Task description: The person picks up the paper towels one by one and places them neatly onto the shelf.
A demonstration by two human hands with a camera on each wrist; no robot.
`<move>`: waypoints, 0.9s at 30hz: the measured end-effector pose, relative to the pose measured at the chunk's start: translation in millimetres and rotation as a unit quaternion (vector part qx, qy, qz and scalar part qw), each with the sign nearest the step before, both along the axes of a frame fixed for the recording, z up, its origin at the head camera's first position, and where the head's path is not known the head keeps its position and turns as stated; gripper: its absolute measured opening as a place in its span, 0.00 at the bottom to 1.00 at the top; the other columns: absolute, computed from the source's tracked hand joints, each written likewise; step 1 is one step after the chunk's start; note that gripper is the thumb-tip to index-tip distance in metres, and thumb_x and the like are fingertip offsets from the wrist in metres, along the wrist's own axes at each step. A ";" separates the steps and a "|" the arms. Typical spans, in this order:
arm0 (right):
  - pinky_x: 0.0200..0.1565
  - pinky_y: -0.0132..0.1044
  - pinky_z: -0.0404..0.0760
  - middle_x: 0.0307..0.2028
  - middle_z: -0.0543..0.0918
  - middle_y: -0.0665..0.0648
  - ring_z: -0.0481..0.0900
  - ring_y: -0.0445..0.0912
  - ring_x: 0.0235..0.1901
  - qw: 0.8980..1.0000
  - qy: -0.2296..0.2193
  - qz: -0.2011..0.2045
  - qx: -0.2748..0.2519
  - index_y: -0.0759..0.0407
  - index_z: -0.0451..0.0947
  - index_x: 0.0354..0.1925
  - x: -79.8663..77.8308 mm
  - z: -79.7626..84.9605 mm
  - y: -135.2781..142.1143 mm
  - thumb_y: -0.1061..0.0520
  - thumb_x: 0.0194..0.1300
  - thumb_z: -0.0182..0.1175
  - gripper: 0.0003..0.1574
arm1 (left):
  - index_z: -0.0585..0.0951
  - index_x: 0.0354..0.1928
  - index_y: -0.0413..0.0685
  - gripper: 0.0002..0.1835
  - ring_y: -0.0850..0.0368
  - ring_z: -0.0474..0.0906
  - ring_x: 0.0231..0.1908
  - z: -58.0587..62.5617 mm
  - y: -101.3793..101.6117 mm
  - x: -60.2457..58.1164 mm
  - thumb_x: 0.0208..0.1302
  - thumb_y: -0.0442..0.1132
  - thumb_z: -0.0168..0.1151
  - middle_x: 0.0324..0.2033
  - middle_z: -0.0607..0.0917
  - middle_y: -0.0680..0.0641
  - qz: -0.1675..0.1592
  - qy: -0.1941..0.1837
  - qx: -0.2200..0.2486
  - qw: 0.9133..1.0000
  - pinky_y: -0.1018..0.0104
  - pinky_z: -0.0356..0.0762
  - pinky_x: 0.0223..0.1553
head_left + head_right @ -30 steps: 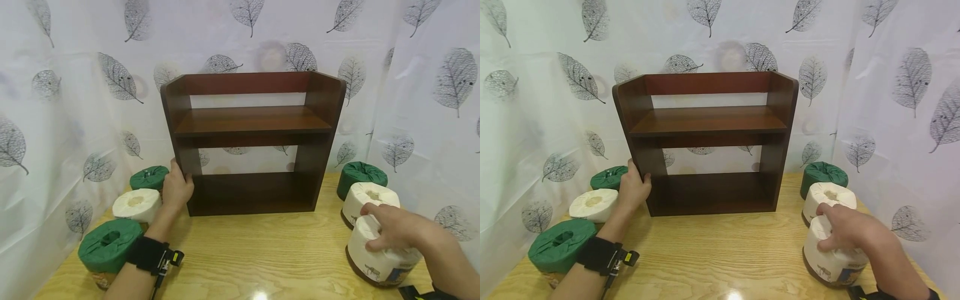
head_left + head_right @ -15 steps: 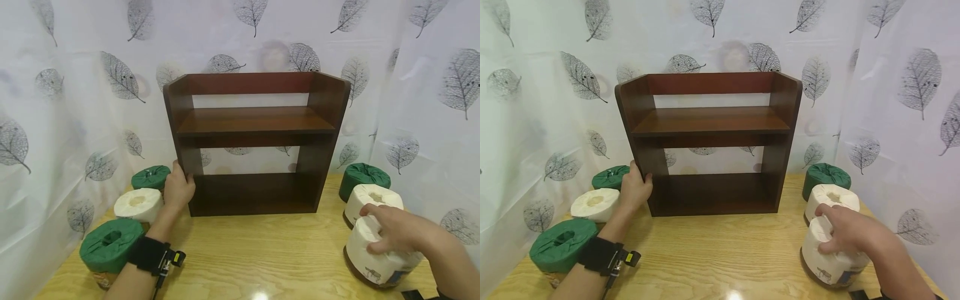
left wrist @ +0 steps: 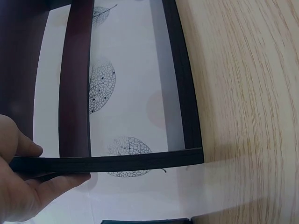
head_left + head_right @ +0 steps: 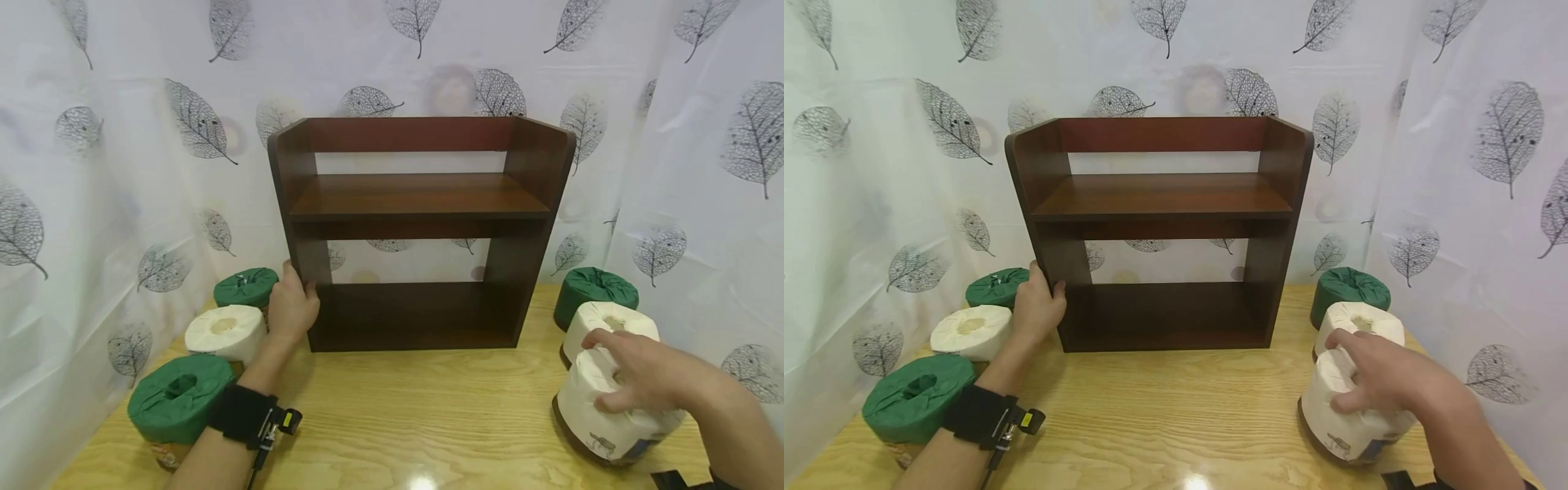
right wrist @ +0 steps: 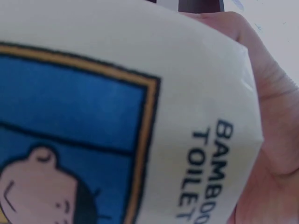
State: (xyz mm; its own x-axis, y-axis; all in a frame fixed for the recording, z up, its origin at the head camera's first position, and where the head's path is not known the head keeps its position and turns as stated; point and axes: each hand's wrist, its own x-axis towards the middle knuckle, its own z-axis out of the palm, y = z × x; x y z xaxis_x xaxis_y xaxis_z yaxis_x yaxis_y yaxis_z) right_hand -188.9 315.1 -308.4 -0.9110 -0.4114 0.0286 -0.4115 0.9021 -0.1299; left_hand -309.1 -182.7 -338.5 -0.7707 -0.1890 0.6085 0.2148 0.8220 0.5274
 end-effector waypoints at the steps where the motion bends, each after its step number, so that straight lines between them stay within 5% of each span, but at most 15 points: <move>1: 0.31 0.42 0.73 0.36 0.74 0.53 0.70 0.41 0.29 1.000 0.002 0.000 0.000 0.52 0.66 0.50 -0.4 0.5 -1.6 0.38 0.32 0.71 0.46 | 0.63 0.54 0.34 0.22 0.34 0.78 0.32 0.3 0.0 0.3 0.60 0.37 0.53 0.31 0.79 0.29 -0.002 0.000 0.000 1.000 0.41 0.74 0.30; 27: 0.33 0.41 0.72 0.33 0.74 0.47 0.70 0.41 0.30 0.999 -0.006 0.038 0.008 0.49 0.67 0.48 -13.2 15.8 -42.6 0.36 0.34 0.69 0.43 | 0.62 0.54 0.34 0.22 0.33 0.77 0.33 -3.4 -0.7 -0.8 0.60 0.36 0.53 0.33 0.79 0.28 0.003 -0.001 -0.007 1.000 0.41 0.74 0.30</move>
